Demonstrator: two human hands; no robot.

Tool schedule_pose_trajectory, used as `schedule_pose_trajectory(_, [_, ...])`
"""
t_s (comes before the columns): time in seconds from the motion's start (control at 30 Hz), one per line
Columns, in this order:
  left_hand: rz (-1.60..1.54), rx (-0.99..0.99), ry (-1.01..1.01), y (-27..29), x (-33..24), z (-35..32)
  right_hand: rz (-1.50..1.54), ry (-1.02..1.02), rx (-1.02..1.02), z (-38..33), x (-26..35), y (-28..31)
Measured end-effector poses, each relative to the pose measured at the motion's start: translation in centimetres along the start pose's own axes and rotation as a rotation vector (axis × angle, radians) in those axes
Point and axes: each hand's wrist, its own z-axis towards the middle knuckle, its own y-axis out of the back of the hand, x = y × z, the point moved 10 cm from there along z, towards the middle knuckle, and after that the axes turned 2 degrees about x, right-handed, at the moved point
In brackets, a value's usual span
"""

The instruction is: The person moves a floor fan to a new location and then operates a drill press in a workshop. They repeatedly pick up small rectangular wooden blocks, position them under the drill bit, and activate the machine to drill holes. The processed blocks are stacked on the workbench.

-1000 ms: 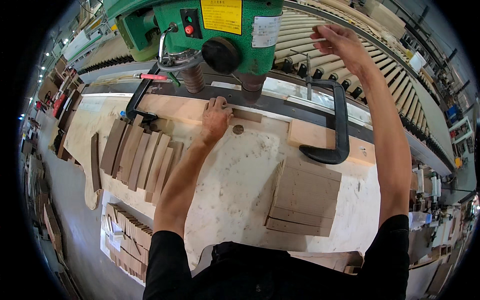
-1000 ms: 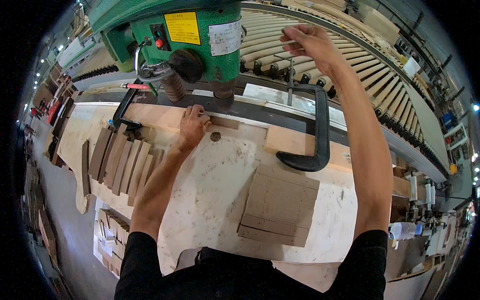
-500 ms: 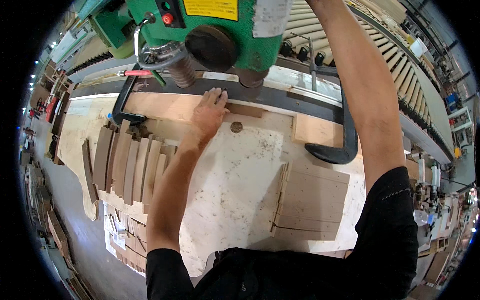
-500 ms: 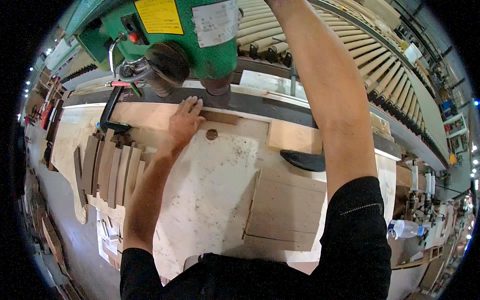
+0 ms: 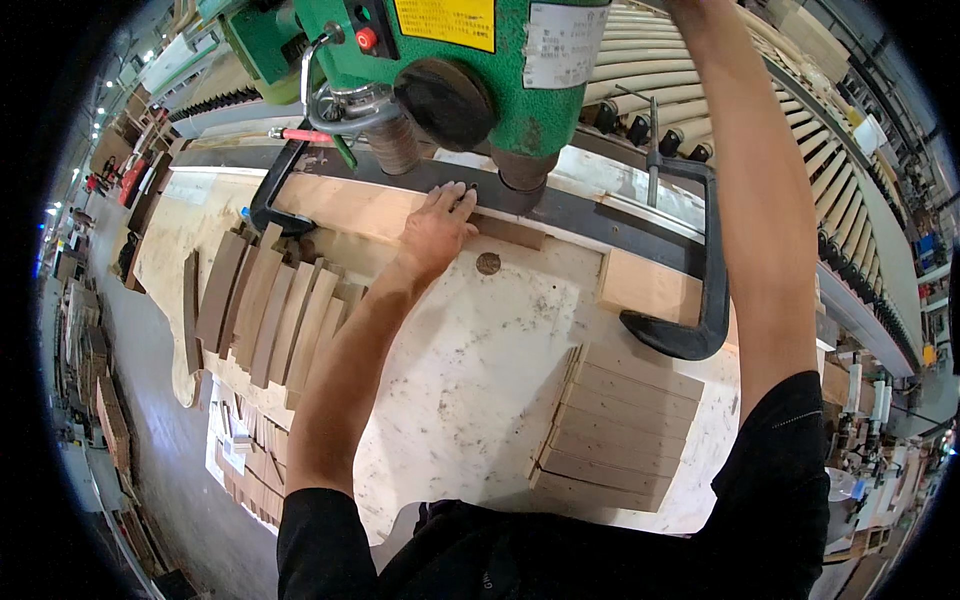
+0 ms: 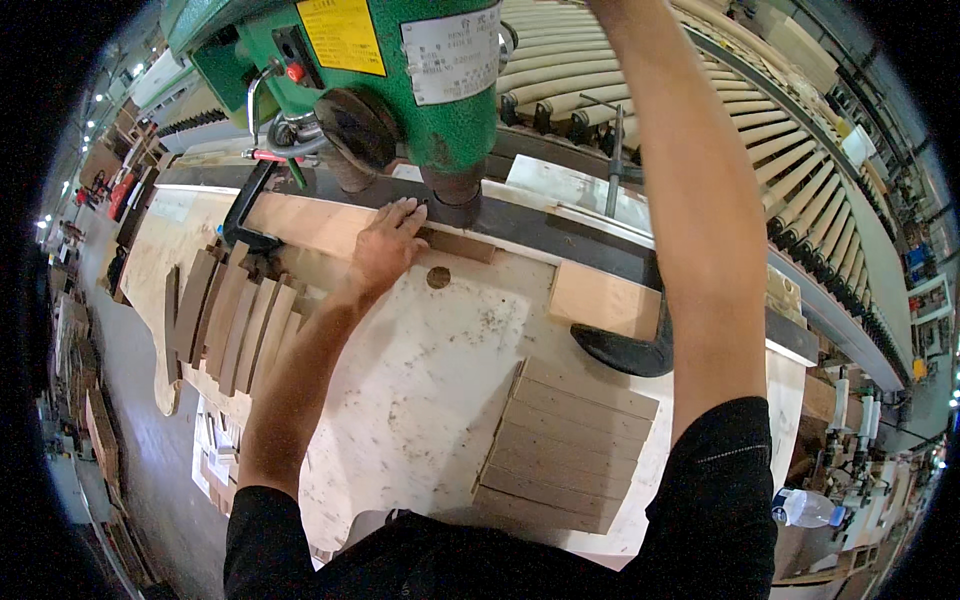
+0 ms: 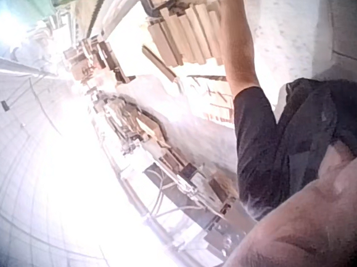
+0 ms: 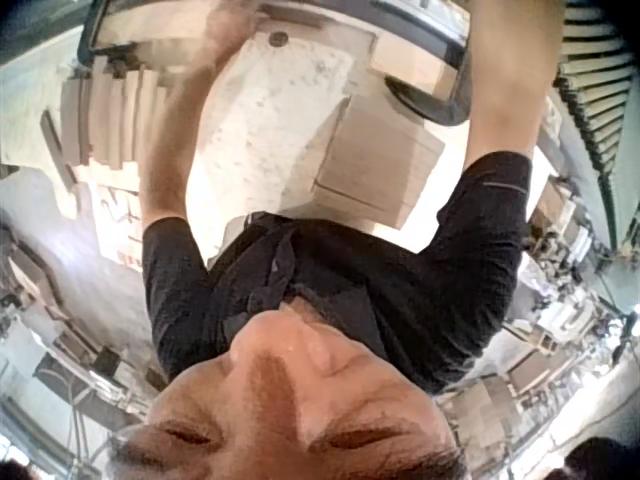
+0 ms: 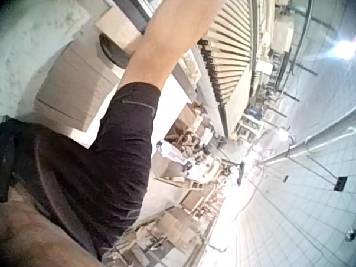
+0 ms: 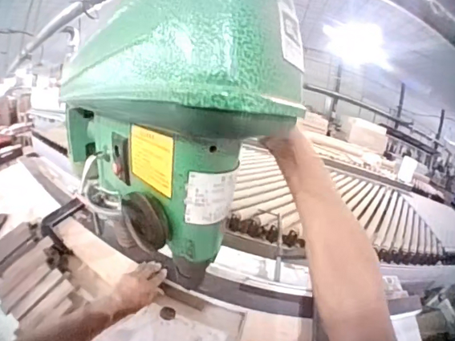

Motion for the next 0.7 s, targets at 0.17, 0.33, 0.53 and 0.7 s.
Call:
schedule_pose_trajectory(0.17, [0.002, 0.008, 0.043, 0.2, 0.4, -0.8, 0.088, 0.026, 0.102, -7.6, 1.4, 6.8])
schedule_pose_trajectory(0.33, [0.008, 0.017, 0.006, 0.3, -0.2, -0.3, -0.084, -0.183, 0.026, -13.6, -2.1, 15.8])
schedule_pose_trajectory(0.53, [-0.003, -0.125, -0.024, 1.0, -1.9, -2.1, -0.305, -0.203, -0.03, -14.2, -1.1, 14.4])
schedule_pose_trajectory(0.7, [-0.009, -0.161, -0.086, 0.6, -3.2, -3.2, -0.413, -0.254, -0.093, -14.8, -0.1, 12.8])
